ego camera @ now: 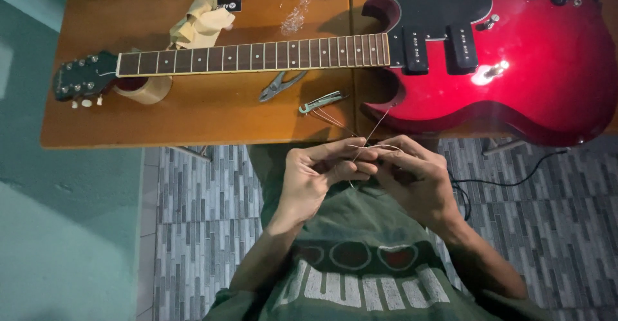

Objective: Installing a new string on an electric guitar by threading it through the bridge and coiling the excess length.

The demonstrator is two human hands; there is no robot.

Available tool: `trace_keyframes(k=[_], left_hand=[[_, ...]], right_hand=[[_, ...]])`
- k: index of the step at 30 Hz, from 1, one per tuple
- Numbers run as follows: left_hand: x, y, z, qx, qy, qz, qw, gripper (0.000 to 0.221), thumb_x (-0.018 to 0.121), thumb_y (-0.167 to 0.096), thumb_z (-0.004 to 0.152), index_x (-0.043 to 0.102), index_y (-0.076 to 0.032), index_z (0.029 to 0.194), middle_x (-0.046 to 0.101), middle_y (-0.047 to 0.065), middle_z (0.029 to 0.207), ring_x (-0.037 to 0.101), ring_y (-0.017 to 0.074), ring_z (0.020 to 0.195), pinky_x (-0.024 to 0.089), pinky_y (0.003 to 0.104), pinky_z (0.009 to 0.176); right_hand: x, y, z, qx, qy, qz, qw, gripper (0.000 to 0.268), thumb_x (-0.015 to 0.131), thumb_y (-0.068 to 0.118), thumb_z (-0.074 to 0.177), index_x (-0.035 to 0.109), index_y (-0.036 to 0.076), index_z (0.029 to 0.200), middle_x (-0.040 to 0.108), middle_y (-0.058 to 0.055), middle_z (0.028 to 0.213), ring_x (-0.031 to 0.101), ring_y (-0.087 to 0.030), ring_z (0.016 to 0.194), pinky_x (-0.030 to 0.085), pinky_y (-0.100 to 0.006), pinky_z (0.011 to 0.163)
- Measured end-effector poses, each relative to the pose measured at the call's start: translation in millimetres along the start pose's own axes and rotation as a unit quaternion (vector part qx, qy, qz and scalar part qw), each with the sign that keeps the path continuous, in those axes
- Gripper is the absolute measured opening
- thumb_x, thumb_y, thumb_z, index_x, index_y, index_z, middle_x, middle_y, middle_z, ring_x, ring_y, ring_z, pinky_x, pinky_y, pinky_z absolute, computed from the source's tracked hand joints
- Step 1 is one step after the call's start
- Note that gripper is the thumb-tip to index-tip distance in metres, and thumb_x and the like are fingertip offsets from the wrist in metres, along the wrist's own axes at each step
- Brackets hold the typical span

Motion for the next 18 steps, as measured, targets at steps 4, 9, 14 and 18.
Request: trace_keyframes(k=[4, 9, 14, 18], left_hand=[[3, 3, 2, -0.041, 0.029, -0.049, 0.998, 0.036, 0.071, 0.011, 0.088, 0.066, 0.016, 0.122, 0.072, 0.036, 0.109, 0.076, 0.0384, 0.092, 0.067, 0.046, 0.080], [4, 2, 0, -0.054, 0.023, -0.029, 0.998, 0.031, 0.072, 0.009, 0.089, 0.068, 0.015, 0.119, 0.073, 0.034, 0.104, 0.077, 0.0348, 0.086, 0.068, 0.043, 0.074], [2, 12, 0, -0.096, 0.045, -0.041, 0.993, 0.028, 0.068, 0.008, 0.093, 0.067, 0.015, 0.120, 0.074, 0.031, 0.101, 0.077, 0.0327, 0.083, 0.067, 0.044, 0.074], [6, 18, -1, -0.131, 0.088, -0.096, 0.983, 0.032, 0.062, 0.012, 0.096, 0.063, 0.013, 0.128, 0.071, 0.029, 0.098, 0.076, 0.0341, 0.079, 0.067, 0.048, 0.072]], right_hand=[[3, 0, 3, 0.024, 0.013, 0.036, 0.999, 0.017, 0.078, -0.002, 0.078, 0.080, 0.005, 0.093, 0.077, -0.009, 0.096, 0.072, -0.020, 0.073, 0.054, -0.028, 0.061], [1, 14, 6, -0.014, 0.019, 0.063, 0.998, 0.010, 0.076, -0.006, 0.078, 0.076, 0.001, 0.086, 0.075, -0.015, 0.094, 0.073, -0.025, 0.075, 0.056, -0.031, 0.062], [-1, 13, -1, -0.032, 0.029, 0.096, 0.994, 0.012, 0.080, -0.003, 0.076, 0.078, 0.001, 0.087, 0.073, -0.022, 0.102, 0.074, -0.029, 0.080, 0.059, -0.034, 0.069], [-5, 13, -5, -0.027, -0.005, 0.118, 0.993, 0.006, 0.073, 0.000, 0.087, 0.075, 0.001, 0.093, 0.071, -0.017, 0.096, 0.066, -0.019, 0.062, 0.054, -0.029, 0.052]])
Point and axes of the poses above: each hand's wrist, its own z-axis towards the middle knuckle, its own x-axis out of the palm, y = z × x, the point moved 9 cm from there along z, towards the middle knuckle
